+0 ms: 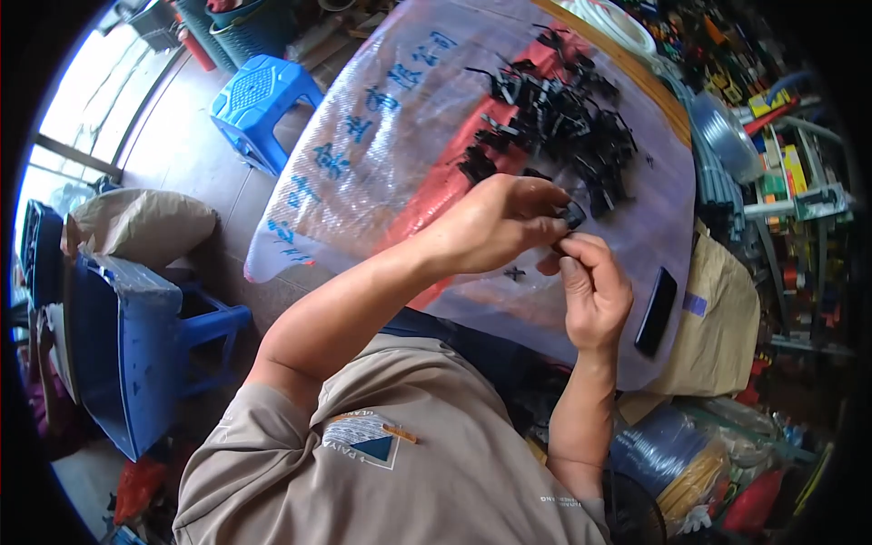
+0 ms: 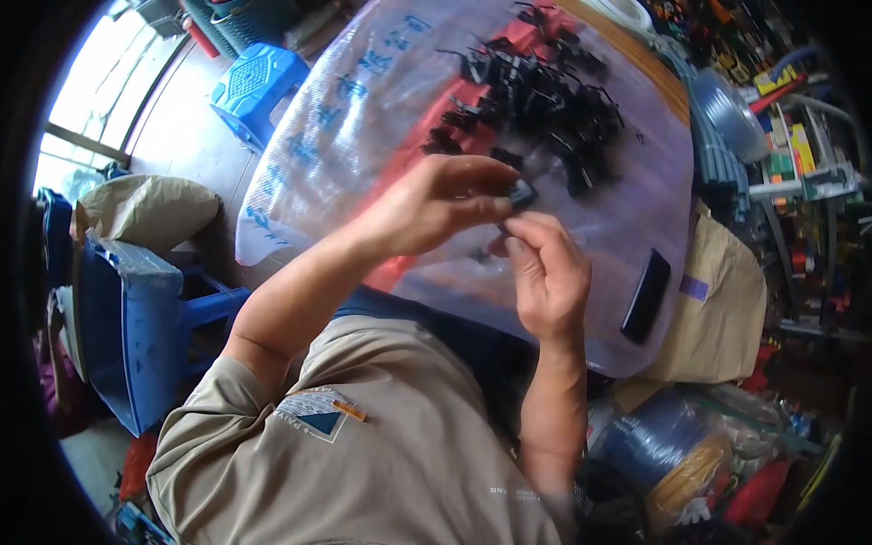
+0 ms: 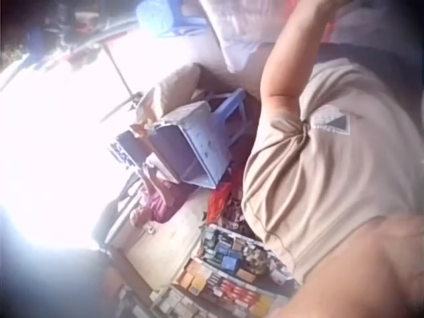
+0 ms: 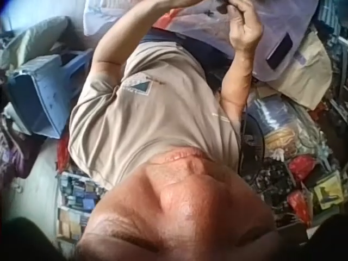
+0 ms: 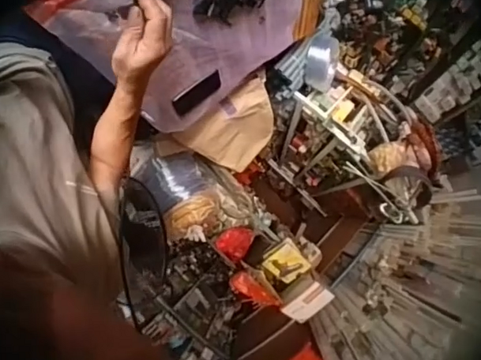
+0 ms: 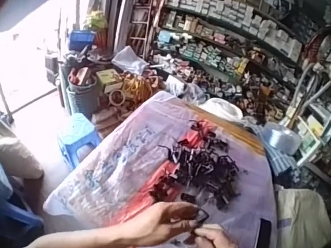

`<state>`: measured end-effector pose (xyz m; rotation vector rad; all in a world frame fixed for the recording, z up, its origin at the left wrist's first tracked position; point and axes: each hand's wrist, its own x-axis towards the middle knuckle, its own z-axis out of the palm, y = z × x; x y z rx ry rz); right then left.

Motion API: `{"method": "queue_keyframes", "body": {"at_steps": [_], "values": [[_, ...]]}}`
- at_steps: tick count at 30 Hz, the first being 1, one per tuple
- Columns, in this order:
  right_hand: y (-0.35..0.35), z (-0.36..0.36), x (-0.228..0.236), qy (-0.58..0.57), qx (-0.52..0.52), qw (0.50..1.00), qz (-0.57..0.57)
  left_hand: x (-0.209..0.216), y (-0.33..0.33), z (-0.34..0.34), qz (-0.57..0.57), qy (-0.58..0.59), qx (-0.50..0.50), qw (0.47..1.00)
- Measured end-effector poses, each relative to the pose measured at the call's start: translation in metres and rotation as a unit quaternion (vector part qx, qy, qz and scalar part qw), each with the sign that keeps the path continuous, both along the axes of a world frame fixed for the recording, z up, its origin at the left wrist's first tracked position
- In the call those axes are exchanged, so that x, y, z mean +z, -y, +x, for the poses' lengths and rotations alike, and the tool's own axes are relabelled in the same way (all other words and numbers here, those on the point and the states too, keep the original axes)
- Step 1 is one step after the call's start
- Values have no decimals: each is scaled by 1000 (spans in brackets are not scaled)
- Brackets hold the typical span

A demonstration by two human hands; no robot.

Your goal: Manually assembling small black plastic components at a workbench.

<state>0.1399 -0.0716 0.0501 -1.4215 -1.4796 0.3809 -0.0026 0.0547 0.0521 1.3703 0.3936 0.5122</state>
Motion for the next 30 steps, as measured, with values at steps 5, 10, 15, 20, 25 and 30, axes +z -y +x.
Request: {"method": "queue_keyframes", "body": {"at_steps": [5,10,15,20,25,30], "values": [[17,22,-9,-260,-18,962,-79,-6,18,10,51,15,-58,997],[33,38,-6,-255,28,953,-163,-18,33,17,256,25,-30,966],[47,40,-8,-189,85,948,-241,-32,44,13,266,1,-67,962],[48,36,-11,-121,57,960,-246,-30,54,15,204,-65,-56,975],[40,31,-7,-45,27,985,-166,-24,51,14,227,-79,-31,970],[35,30,-4,-59,1,984,-170,-37,48,18,222,-17,-23,975]]}}
